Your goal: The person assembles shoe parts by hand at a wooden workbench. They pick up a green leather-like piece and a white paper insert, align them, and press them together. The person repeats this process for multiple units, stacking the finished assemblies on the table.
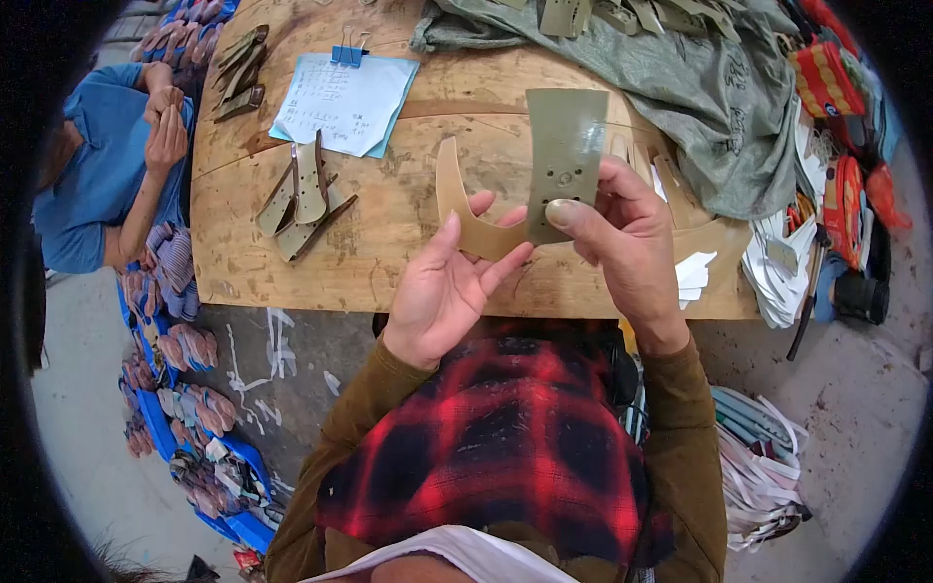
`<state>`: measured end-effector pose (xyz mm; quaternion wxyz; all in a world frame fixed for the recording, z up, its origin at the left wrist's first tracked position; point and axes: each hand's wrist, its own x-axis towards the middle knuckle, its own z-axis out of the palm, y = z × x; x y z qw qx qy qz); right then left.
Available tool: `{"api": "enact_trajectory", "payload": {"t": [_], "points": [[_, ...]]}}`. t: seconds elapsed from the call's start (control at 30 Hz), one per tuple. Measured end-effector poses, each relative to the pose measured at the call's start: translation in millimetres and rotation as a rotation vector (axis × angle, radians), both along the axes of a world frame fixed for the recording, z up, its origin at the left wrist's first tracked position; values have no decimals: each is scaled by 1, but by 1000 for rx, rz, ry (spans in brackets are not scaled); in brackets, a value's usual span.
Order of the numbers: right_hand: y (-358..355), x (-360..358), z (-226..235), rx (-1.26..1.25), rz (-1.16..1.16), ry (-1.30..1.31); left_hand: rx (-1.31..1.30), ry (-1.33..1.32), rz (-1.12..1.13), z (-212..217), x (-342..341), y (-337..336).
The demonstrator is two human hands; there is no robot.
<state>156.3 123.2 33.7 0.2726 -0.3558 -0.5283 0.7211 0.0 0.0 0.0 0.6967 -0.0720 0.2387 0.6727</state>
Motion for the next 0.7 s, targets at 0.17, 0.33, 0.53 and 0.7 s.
{"api": "enact_trajectory", "payload": {"t": [0.17,0.33,0.53,0.7], "points": [[-5,-4,3,-77,91,-54,12,-41,29,-5,3,-3],[-5,-4,-5,-128,17,74,-22,12,11,-9,3,-4],[-10,-6,-1,-38,-55,76,-4,-1,18,-6,-1,-3],[-19,3,-6,221,62,-108,-11,2,30,-3,3,-6]]}}
